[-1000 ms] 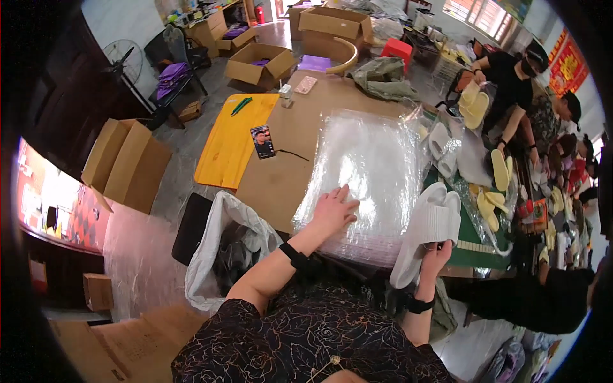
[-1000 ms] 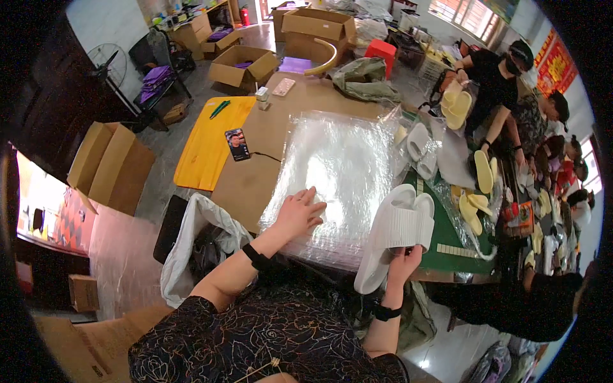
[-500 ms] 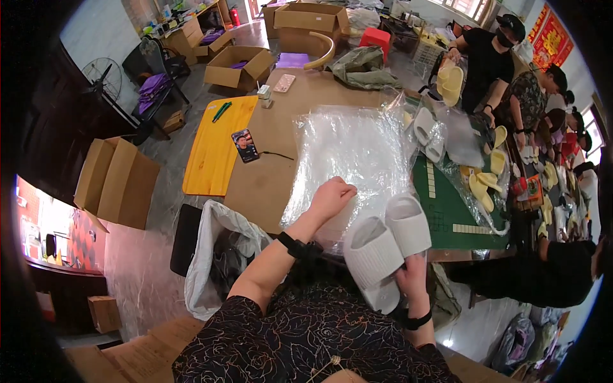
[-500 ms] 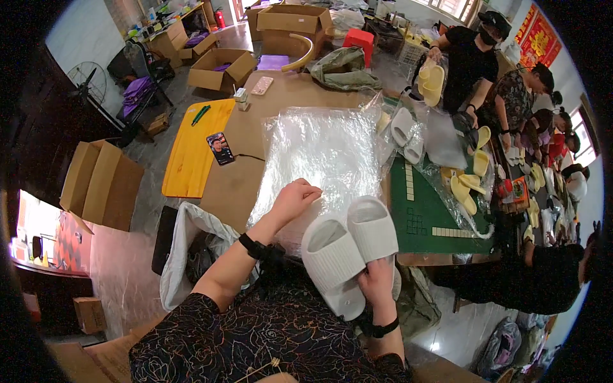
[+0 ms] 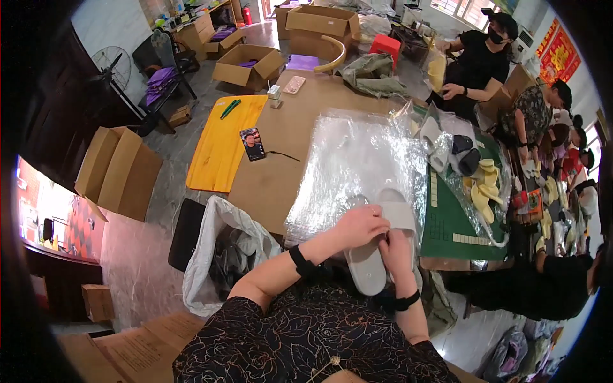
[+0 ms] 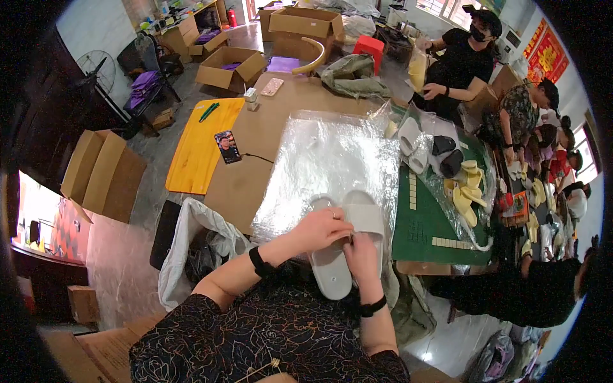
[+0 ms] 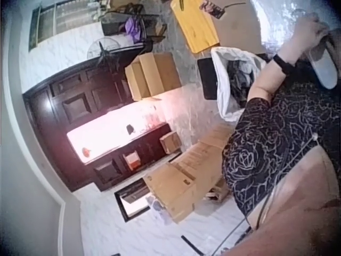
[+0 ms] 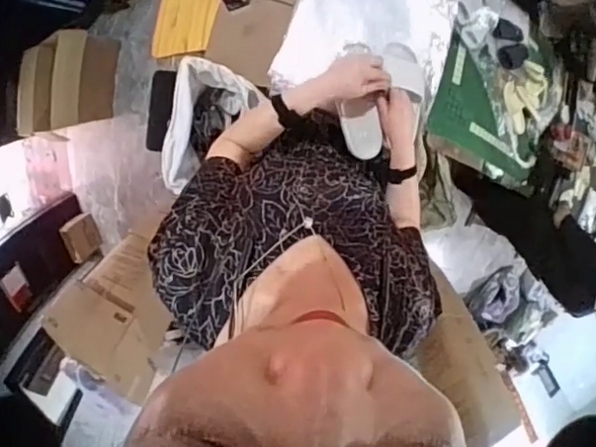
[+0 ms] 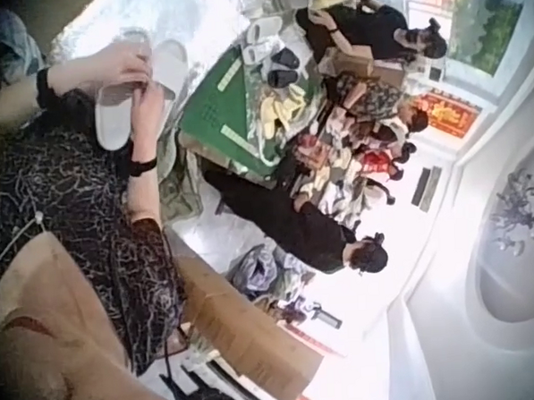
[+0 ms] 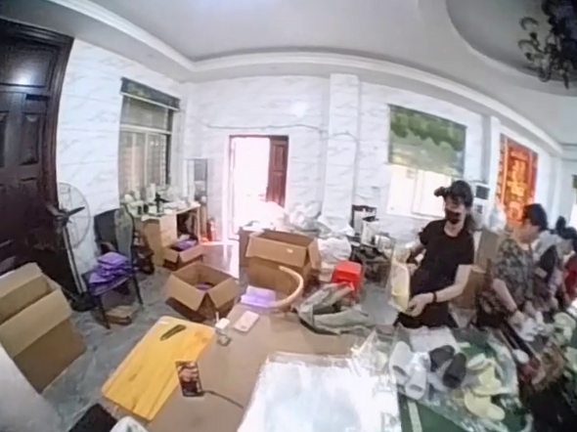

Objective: The recorder is packing pairs of white and yellow sandals into plastic bags and then placing them into a large white sack in a factory environment.

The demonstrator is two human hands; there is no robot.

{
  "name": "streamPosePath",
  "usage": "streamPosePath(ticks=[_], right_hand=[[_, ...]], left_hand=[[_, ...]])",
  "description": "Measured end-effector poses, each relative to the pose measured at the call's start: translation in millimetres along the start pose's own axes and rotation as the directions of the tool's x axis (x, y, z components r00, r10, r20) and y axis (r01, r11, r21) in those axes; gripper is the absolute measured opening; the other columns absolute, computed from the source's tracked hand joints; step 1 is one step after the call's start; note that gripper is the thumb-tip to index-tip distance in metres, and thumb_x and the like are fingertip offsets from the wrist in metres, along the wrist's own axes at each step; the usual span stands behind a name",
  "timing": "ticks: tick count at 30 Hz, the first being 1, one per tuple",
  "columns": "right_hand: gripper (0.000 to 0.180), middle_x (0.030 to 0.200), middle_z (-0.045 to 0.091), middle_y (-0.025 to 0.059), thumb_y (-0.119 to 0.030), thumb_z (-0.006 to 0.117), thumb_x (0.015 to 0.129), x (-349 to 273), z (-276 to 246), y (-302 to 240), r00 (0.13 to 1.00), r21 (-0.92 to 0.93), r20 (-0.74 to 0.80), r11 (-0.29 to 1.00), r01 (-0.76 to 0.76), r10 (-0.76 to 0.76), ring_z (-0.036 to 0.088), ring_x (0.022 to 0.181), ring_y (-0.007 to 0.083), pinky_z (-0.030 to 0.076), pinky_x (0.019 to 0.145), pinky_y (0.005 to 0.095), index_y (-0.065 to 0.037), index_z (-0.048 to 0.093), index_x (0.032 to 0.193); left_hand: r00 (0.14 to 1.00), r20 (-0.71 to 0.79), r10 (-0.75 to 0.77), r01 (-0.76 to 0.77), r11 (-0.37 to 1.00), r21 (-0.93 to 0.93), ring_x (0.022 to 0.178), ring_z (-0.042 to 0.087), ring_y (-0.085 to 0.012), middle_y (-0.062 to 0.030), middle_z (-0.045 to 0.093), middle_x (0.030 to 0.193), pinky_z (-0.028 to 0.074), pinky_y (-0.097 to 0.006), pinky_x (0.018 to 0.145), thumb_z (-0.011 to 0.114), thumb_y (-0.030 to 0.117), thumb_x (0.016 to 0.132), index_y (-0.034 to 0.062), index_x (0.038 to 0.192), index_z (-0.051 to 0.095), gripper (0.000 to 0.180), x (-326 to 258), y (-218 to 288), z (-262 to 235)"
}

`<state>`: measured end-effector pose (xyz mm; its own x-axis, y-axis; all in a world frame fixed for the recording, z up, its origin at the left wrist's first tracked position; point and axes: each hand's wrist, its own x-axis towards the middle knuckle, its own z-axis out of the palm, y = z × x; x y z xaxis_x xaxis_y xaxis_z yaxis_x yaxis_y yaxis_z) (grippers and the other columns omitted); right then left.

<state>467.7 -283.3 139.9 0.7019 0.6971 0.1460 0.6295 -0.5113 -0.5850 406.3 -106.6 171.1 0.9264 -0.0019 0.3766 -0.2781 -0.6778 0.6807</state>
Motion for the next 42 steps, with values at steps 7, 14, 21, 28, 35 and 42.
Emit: streamPosePath(ticks=[7,14,21,28,35,42], right_hand=[[0.025,0.088,0.057,0.025,-0.023,0.06,0.087,68,26,-2,0.994,-0.037,-0.084,0.996,-0.078,0.075,0.056,0.084,0.0443,0.044,0.07,0.0504,0.001,0.054,0.087],[0.028,0.097,0.056,0.0232,-0.019,0.063,0.088,105,46,-18,0.962,0.113,-0.271,0.994,-0.003,0.033,0.054,0.09,0.0426,0.044,0.08,0.0475,0.003,0.054,0.103],[0.051,0.13,0.049,0.0245,-0.015,0.063,0.086,16,18,-17,0.936,0.01,-0.092,0.939,0.343,-0.341,0.044,0.124,0.0404,0.039,0.101,0.047,0.001,0.047,0.131],[0.025,0.106,0.068,0.0097,-0.009,0.065,0.087,-21,-99,-45,0.659,0.565,0.743,0.634,-0.528,-0.114,0.063,0.1,0.0166,0.049,0.084,0.0288,0.001,0.065,0.109],[0.018,0.095,0.065,0.0097,-0.009,0.068,0.084,19,-51,-19,0.991,0.449,-0.112,0.893,-0.013,0.071,0.06,0.085,0.0183,0.047,0.07,0.0296,-0.004,0.067,0.101],[0.027,0.111,0.054,0.0136,-0.011,0.069,0.077,21,21,19,0.948,0.095,-0.293,0.983,0.156,-0.123,0.048,0.107,0.0321,0.04,0.091,0.0422,-0.006,0.064,0.104]], left_hand=[[0.994,-0.051,0.097,-0.098,0.995,-0.013,0.079,0.061,-0.0277,-0.0068,0.06,0.085,0.051,-0.037,0.066,0.064,0.021,0.087,0.0127,0.098,0.07,0.015,-19,37,-17],[0.998,0.025,0.061,-0.062,0.996,0.063,0.078,0.061,-0.0267,-0.0065,0.06,0.083,0.051,-0.036,0.067,0.067,0.024,0.085,0.0129,0.1,0.07,0.019,-33,36,-38],[0.993,-0.074,-0.092,0.096,0.994,0.048,0.091,0.06,-0.0265,-0.0085,0.062,0.095,0.05,-0.036,0.077,0.073,0.035,0.078,0.0103,0.104,0.069,0.036,-40,13,-50],[0.912,-0.307,-0.271,0.357,0.893,0.272,0.11,0.049,-0.0369,-0.0158,0.053,0.121,0.045,-0.043,0.092,0.073,0.033,0.078,0.0073,0.116,0.06,0.048,-29,-24,-35],[0.906,-0.274,-0.323,0.417,0.796,0.439,0.129,0.035,-0.042,-0.0193,0.035,0.144,0.034,-0.052,0.104,0.074,0.04,0.075,0.0077,0.136,0.046,0.075,-30,-37,-7],[0.928,-0.29,-0.234,0.335,0.865,0.374,0.14,0.025,-0.0376,-0.0118,0.027,0.155,0.022,-0.052,0.113,0.063,0.034,0.083,0.0147,0.136,0.049,0.059,-57,-55,-1]])
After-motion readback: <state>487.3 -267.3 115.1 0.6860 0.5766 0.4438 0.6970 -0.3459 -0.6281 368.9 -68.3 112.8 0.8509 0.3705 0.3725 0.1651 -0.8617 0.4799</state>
